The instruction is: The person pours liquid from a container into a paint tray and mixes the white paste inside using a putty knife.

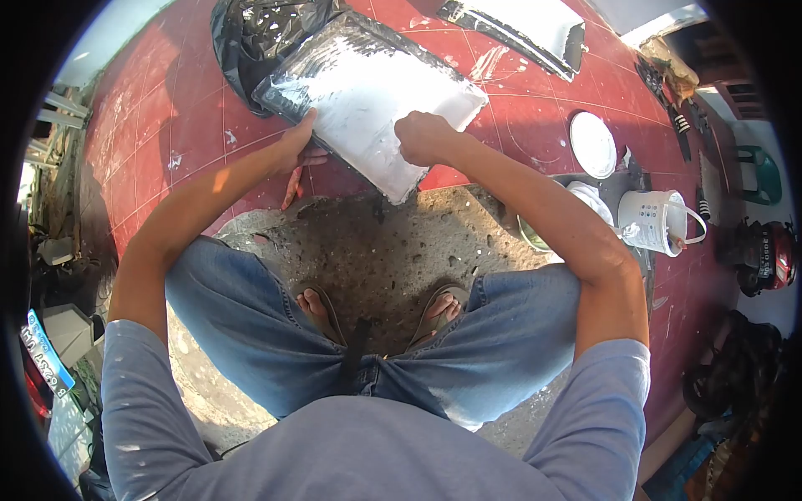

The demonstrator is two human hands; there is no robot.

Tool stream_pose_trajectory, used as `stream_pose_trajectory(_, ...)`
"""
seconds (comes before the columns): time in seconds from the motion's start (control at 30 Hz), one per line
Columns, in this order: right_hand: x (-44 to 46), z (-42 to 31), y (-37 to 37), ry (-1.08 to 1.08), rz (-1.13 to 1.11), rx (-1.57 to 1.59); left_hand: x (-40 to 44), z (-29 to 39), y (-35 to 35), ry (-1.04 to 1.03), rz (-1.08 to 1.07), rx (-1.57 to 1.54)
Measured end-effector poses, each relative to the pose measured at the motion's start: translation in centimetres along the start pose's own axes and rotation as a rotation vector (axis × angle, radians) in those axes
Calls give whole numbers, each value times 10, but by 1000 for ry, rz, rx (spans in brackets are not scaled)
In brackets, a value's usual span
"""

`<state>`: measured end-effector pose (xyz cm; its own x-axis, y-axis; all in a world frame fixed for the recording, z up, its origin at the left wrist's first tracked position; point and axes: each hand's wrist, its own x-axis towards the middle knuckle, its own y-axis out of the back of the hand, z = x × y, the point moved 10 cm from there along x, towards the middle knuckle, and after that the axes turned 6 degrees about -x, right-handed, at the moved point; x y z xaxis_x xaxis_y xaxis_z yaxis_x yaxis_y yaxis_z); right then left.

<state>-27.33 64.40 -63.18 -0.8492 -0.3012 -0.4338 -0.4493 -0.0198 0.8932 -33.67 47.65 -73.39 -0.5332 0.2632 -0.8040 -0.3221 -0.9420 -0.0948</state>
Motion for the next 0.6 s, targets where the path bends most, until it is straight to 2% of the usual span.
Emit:
stream_pose_trajectory(0.03,-1,8,1,-55,-16,-11,-1,2,0,-19,9,6)
stream_pose_trajectory(0.2,4,-15,-16,61,-89,36,5,2,3,-46,24,26)
stream_pose_trajectory(0.3,2,2,4,6,48,9,4,1,4,-35,43,18)
stream_pose_trajectory(0.33,-1,9,-1,-73,-70,-24,1,3,2,-39,35,21)
stream_pose_trajectory(0.47,-3,-15,-15,23,-70,47,5,2,4,-36,22,23)
stream_pose_trajectory(0.57,-2,-14,-2,-42,-172,99,7,-2,5,-28,38,21)
stream_pose_trajectory(0.6,-1,-12,2,-21,-119,47,6,0,5,-33,49,22)
